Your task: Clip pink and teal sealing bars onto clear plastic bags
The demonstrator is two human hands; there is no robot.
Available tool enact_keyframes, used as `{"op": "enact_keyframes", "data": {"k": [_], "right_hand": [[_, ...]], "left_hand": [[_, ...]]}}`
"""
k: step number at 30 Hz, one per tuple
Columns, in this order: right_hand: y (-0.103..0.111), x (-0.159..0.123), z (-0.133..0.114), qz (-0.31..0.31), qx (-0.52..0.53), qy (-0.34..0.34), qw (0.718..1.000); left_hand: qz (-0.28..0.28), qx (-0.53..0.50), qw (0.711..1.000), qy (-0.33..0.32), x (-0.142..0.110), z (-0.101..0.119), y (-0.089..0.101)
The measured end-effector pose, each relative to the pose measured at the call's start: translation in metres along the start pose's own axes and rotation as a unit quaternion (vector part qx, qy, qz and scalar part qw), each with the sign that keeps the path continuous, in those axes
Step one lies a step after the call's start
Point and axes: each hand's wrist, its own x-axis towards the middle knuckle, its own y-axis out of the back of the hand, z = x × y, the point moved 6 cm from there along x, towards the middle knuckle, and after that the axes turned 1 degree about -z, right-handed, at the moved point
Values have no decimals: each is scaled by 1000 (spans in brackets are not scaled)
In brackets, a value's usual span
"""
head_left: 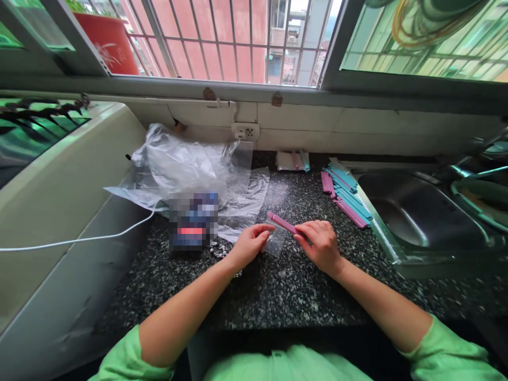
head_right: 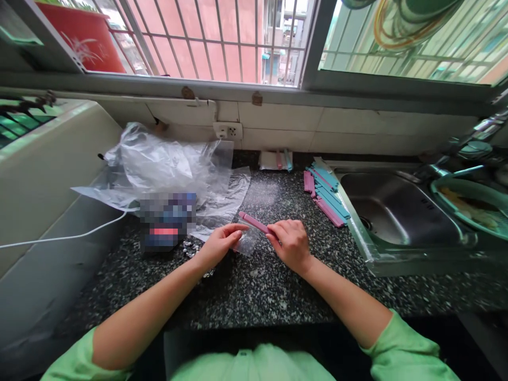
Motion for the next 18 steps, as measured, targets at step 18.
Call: {"op": "enact_keyframes", "data": {"k": [18], "right_hand": [[-3, -2, -5, -2, 39, 42, 998]], "left_hand": [[-11, -59, 998, -4, -5, -1, -7]]}}
